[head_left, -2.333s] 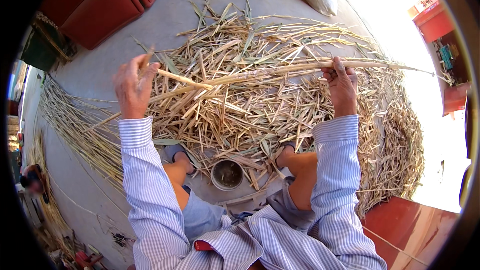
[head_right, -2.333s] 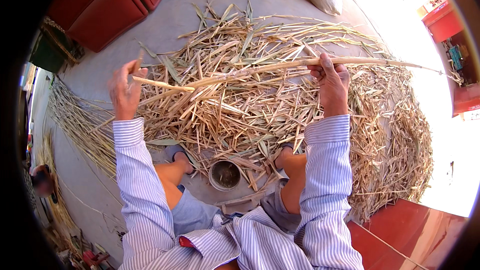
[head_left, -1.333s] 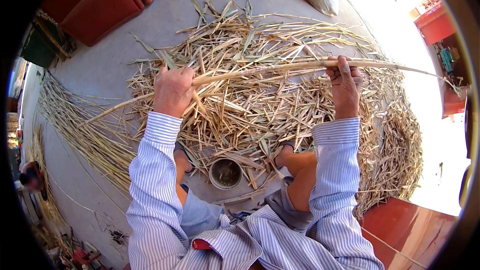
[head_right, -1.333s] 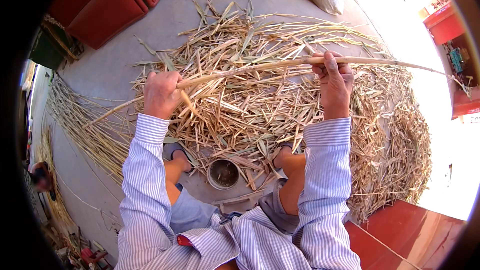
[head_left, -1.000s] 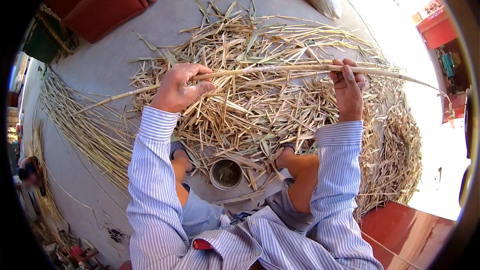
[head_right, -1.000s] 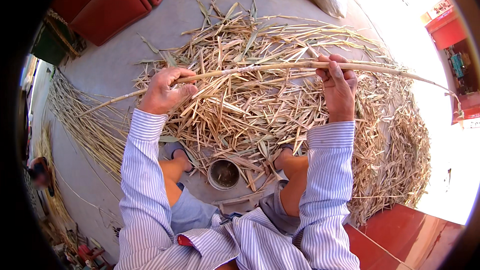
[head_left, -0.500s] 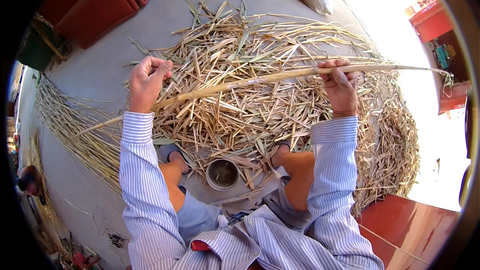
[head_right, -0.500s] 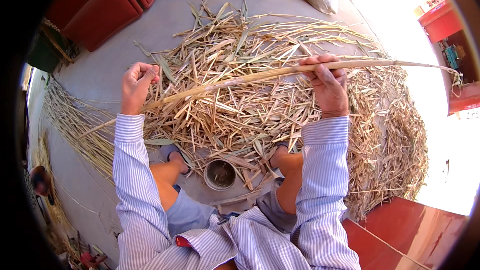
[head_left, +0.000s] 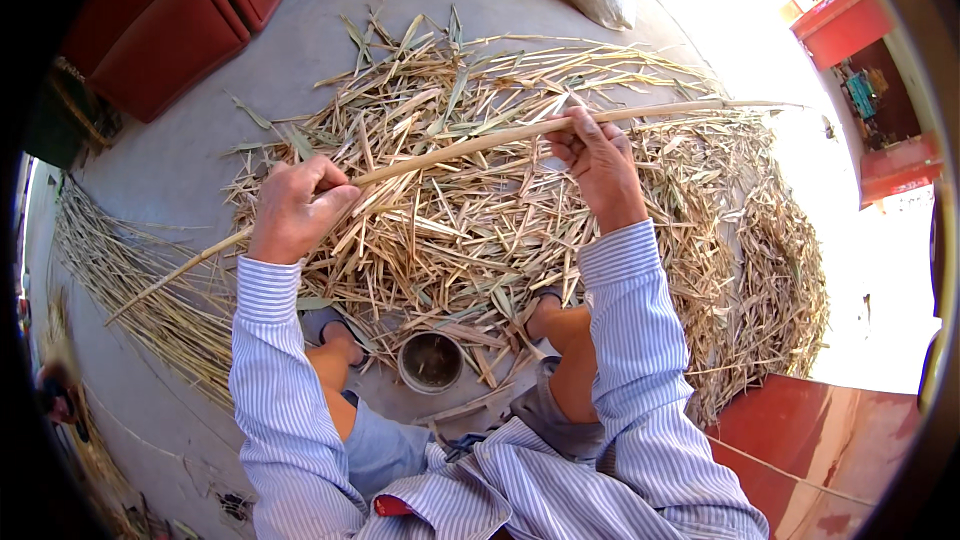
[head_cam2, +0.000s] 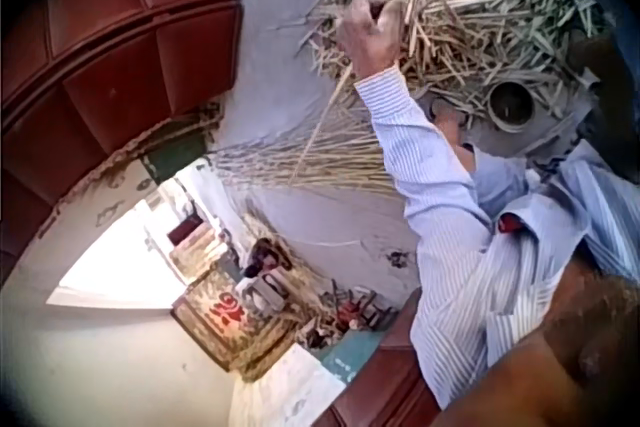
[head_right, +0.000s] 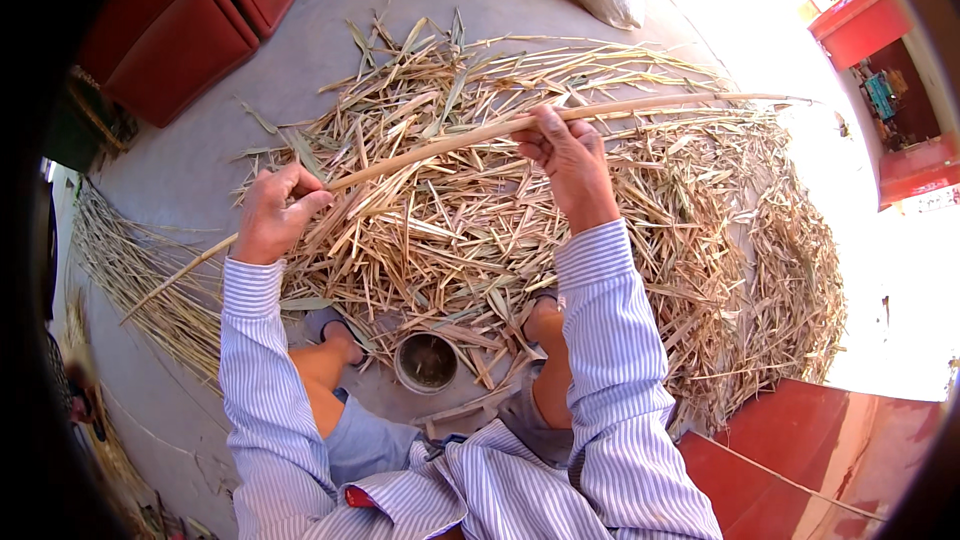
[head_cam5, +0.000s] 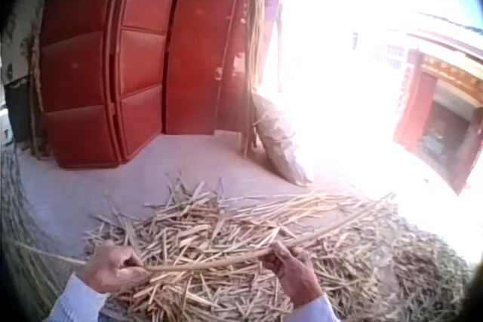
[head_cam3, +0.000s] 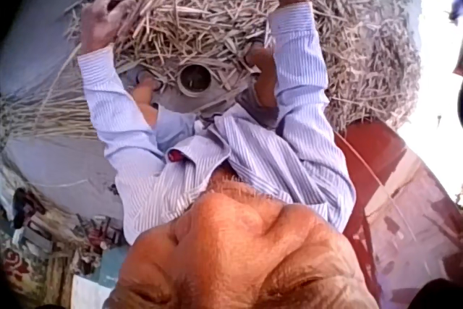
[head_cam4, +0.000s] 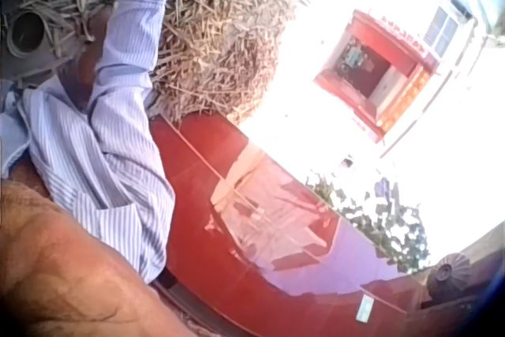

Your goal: The person sits on the floor and repeatedly picks up dried plant stems, strips off leaves or outer layers by hand, and places the processed stems into a pile. The person handles the stems one at a time and continues the repetitive stripping motion throughout the clip.

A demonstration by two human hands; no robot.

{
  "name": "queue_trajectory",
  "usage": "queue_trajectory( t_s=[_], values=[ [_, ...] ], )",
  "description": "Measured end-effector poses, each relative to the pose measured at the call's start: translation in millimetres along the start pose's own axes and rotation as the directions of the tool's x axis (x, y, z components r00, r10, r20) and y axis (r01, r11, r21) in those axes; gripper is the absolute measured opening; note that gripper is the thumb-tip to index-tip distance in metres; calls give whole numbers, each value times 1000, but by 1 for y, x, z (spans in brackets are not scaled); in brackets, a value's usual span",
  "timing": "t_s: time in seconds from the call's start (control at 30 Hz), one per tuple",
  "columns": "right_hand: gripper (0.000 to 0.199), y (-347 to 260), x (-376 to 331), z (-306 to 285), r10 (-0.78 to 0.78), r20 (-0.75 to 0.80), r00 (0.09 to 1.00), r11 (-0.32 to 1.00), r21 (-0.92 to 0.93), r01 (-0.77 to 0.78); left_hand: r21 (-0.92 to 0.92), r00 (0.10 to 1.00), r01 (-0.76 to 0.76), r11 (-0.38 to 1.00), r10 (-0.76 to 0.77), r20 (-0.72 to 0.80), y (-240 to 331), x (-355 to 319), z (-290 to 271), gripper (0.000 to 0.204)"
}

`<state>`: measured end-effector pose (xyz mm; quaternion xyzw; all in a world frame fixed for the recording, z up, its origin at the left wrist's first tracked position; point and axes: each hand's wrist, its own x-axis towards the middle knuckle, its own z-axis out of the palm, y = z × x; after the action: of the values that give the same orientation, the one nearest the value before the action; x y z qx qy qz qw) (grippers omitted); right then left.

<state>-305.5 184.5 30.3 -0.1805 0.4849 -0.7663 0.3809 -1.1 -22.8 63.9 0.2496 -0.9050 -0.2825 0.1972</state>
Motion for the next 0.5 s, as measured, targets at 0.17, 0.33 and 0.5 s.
queue_trajectory(
  t_s=[0.17, 0.33, 0.5],
  values=[
    [20, 8, -6, 15, 31, 36, 999, 999, -10, -31, -126, 998, 3, 992, 5, 58, 10, -3, 14, 22],
    [19, 38, -27, 72, 60, 238, 969, 997, 37, -71, -118, 995, -19, 993, 8, -97, 37, 5, 47, 21],
    [19, 37, -23, 68, 73, 238, 969, 997, -15, -71, -446, 978, 119, 887, -182, -99, 27, 2, 63, 17]
  ],
)
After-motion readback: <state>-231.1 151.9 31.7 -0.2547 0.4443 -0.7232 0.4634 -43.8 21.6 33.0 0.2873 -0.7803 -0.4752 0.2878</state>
